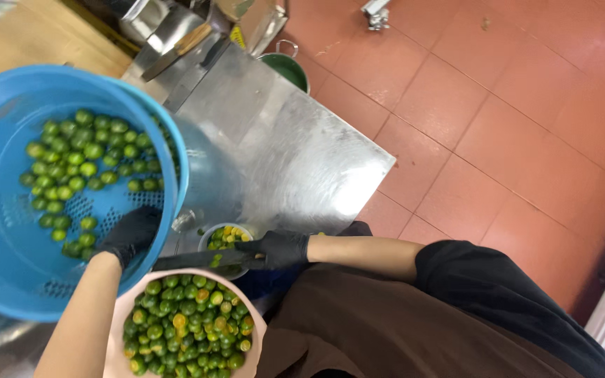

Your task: The person is cutting small green calamansi fruits in half using a knife and placing the halves into a small plastic container.

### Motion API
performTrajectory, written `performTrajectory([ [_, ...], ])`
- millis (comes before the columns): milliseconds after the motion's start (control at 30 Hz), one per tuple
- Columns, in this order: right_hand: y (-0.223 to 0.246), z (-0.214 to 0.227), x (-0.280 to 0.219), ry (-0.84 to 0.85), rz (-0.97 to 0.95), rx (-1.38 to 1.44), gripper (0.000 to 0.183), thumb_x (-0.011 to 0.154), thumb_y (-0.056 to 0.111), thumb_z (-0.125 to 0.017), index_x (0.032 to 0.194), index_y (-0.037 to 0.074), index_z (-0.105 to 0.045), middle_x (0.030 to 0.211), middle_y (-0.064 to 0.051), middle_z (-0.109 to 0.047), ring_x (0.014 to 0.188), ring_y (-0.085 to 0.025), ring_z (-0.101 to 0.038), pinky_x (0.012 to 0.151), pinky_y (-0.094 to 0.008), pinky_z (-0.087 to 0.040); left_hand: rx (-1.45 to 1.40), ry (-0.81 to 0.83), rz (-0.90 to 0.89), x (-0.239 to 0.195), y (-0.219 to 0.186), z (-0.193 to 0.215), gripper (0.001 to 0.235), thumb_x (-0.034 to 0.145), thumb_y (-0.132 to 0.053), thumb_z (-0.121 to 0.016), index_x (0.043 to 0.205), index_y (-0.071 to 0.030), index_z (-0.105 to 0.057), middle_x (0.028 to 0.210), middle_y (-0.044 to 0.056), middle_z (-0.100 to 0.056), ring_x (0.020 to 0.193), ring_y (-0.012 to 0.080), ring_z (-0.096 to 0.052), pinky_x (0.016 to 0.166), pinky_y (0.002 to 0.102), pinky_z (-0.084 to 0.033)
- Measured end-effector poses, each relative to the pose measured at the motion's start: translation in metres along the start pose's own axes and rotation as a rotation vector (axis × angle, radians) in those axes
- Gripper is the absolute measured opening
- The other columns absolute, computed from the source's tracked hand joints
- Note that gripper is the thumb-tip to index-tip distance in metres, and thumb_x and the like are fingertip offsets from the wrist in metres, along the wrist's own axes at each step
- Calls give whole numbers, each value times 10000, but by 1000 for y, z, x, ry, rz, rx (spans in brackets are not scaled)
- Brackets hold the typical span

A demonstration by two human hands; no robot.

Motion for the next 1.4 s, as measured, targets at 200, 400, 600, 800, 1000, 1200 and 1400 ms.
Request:
performTrajectory([
  [200, -18, -8, 2, 11, 59, 125, 660, 1020, 496, -537, 1582, 177, -406, 1116, -183, -760, 926, -246, -766, 892, -367, -585, -1648, -308, -243, -135, -15, 29, 412, 1058, -251, -672, 1409, -39, -628, 1168, 64, -653, 1046, 192, -615, 919, 350, -534],
  [400, -5, 3, -14, 10, 39, 246, 580, 1003, 445, -587, 1537, 233, -506, 1118, -98, -773, 710, -158, -709, 748, -364, -590, -2330, -343, -503, -225, -61, -90, 476, 950, -166, -625, 1393, 6, -587, 1329, 133, -685, 1177, 231, -652, 982, 341, -538],
  [600, 41, 17, -32, 127, -286, 474, 580, 985, 437, -559, 1536, 270, -482, 613, 6, -525, 414, -79, -389, 432, -273, -377, -2414, -470, -521, -187, -70, -194, 418, 954, -175, -670, 1338, -17, -619, 1229, 89, -702, 1076, 201, -680, 952, 319, -571],
  [800, 51, 18, -51, 70, -207, 538, 602, 987, 419, -598, 1552, 236, -504, 596, 37, -487, 427, -35, -376, 428, -228, -345, -2304, -690, -491, -125, -61, -237, 358, 1019, -145, -682, 1368, -67, -660, 1096, 19, -705, 925, 144, -629, 769, 278, -515],
  [1000, 45, 17, -67, 31, 24, 257, 561, 1066, 450, -547, 1573, 229, -457, 645, -25, -653, 626, -82, -655, 695, -293, -558, -2233, -823, -369, -98, -62, -246, 311, 949, 2, -701, 1256, -20, -651, 1068, 94, -704, 944, 173, -664, 782, 270, -544],
  [1200, 38, 15, -74, 0, 27, 38, 605, 1006, 466, -544, 1565, 259, -438, 601, -156, -607, 544, -200, -626, 671, -356, -549, -2266, -847, -366, -99, -80, -247, 258, 931, 23, -686, 1185, 47, -648, 1081, 121, -705, 966, 199, -688, 873, 299, -581],
  [1400, 29, 10, -69, 36, -12, 73, 587, 1039, 449, -530, 1563, 213, -414, 697, -67, -703, 622, -114, -689, 688, -313, -564, -2235, -941, -283, -113, -104, -245, 245, 900, 68, -676, 1141, 39, -637, 1055, 140, -715, 923, 196, -697, 847, 290, -583],
])
Point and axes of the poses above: each hand's wrist, its own x-axis towards the middle knuckle, its own z-axis out of the back of the hand, y = z × x, the point moved 1 cm from there along x, towards the middle knuckle
